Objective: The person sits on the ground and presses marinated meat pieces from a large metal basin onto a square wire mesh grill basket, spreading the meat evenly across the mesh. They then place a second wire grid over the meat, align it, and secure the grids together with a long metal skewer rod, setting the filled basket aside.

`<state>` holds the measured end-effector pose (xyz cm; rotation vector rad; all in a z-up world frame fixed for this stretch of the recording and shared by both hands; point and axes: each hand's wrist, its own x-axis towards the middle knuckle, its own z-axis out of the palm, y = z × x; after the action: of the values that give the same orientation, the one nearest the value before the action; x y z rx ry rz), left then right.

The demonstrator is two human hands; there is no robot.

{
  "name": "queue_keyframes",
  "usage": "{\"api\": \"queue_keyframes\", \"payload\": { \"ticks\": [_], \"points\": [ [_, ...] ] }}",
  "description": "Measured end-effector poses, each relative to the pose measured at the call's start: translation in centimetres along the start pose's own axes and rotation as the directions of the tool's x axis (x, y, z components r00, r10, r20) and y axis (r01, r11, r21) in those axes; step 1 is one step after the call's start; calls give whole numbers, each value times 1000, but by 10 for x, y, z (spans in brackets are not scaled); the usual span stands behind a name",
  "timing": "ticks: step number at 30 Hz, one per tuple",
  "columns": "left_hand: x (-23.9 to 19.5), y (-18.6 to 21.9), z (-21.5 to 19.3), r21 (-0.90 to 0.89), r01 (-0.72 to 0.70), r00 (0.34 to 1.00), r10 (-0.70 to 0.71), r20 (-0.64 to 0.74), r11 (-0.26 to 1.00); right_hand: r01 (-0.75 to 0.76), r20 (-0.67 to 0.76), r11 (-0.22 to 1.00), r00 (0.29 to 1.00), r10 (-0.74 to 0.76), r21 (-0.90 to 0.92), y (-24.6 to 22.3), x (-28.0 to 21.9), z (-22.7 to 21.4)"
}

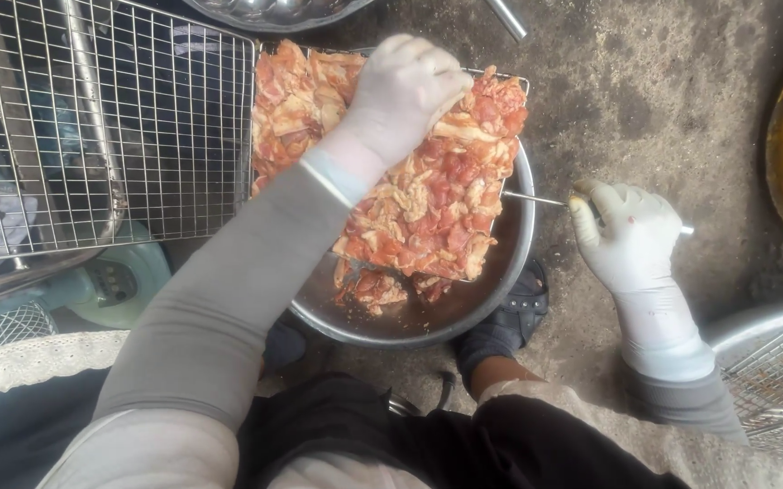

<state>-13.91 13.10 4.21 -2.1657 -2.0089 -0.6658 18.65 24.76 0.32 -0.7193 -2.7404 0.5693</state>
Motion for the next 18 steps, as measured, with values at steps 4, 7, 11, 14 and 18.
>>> {"api": "queue_keyframes", "payload": {
  "ticks": [4, 7, 11, 14, 18],
  "points": [
    [13, 0, 13, 83, 27, 999, -28, 17, 996, -8, 3, 1000, 1000, 8, 4, 1, -2, 1],
    [19, -1, 31, 132, 154, 985, -163, 63, 979, -14, 13, 1000, 1000, 14, -1, 1, -1, 2],
    [37, 4, 29, 155, 377, 875, -406, 263, 913, -9, 9, 1000, 1000, 9, 5, 1, -2, 2],
    [40, 15, 18, 122, 395, 875, -414, 251, 910, -8, 3, 1000, 1000, 8, -6, 2, -1, 2],
    [22, 27, 26, -110, 398, 908, -374, 190, 911, -4, 7, 1000, 1000, 4, -23, 0, -2, -1]
  ]
}}
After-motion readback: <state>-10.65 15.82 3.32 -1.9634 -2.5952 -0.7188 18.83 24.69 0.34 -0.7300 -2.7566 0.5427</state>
